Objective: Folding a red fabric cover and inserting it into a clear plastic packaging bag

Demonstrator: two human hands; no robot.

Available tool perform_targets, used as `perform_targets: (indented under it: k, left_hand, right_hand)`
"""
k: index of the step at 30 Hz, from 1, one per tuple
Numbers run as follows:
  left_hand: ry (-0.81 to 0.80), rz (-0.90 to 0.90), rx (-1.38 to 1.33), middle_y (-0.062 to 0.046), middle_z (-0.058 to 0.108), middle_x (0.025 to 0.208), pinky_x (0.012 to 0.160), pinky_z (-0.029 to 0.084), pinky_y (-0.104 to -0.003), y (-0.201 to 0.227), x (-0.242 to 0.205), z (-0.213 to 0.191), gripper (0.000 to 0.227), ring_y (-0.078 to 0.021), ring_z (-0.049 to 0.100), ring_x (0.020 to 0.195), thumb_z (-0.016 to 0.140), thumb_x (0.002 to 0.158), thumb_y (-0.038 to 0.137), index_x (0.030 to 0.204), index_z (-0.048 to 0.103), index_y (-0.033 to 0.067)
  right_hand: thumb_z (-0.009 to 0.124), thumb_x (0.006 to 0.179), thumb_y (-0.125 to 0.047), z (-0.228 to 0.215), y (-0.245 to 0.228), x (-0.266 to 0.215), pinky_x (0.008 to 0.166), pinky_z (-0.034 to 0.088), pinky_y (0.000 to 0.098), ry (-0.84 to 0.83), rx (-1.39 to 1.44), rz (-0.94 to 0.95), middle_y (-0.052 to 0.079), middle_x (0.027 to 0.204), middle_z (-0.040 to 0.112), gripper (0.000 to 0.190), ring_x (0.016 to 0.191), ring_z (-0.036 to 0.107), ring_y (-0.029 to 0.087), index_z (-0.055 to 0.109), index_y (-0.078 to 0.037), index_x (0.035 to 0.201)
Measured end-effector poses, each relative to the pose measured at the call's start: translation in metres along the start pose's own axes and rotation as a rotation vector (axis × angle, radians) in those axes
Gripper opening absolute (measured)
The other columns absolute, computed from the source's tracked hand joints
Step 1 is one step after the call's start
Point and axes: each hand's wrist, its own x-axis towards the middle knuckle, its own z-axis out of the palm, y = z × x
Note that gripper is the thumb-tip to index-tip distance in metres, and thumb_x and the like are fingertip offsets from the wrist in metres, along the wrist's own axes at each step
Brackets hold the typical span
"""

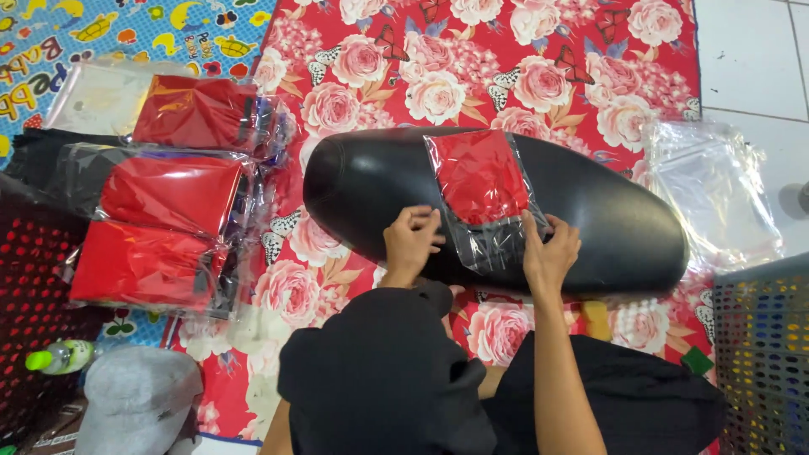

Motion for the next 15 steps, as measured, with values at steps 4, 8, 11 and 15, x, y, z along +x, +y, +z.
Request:
perform_targets:
  k: [4,8,11,15]
  left_hand:
    - [-0.325,-0.464,-0.142,-0.034,0.071,0.112,0.075,0.064,-0.043,0.055,-0.001,-0.018,0.076,-0.041,0.075,0.098,0.078,0.083,0.055,0.12,0.066,-0.0104]
    - [-0.355,-0.415,-0.07,-0.031,0.074,0.099,0.067,0.063,-0.044,0.048,0.0,0.006,0.078,-0.0387,0.076,0.084,0.084,0.077,0.055,0.114,0.069,-0.012]
    - [-0.309,-0.375,-0.028,-0.025,0.076,0.084,0.061,0.065,-0.043,0.044,0.004,0.021,0.065,-0.0373,0.076,0.072,0.09,0.069,0.048,0.096,0.073,-0.0088]
    - [-0.268,-0.33,-0.018,-0.026,0.075,0.089,0.057,0.063,-0.038,0.049,-0.002,0.021,0.059,-0.033,0.075,0.066,0.088,0.074,0.033,0.105,0.069,-0.0137]
  right_hand:
    - [0.075,0.095,-0.066,0.011,0.0,0.001,0.086,0.039,0.0498,-0.045,-0.103,0.063,0.008,0.104,0.052,0.061,0.099,0.052,0.035,0.069,-0.007,0.108]
    - [0.075,0.098,-0.058,0.016,0.01,0.0,0.087,0.039,0.0583,-0.037,-0.089,0.066,0.012,0.104,0.054,0.051,0.1,0.051,0.041,0.068,-0.008,0.096]
    - [0.066,0.102,-0.051,0.024,0.025,0.007,0.097,0.033,0.055,-0.093,0.021,0.191,0.01,0.105,0.063,0.04,0.108,0.055,0.036,0.068,-0.012,0.097]
    - [0.087,0.092,-0.023,0.029,0.039,0.009,0.074,0.047,0.0346,0.002,0.4,0.158,0.016,0.085,0.069,0.024,0.081,0.063,0.022,0.073,-0.004,0.09]
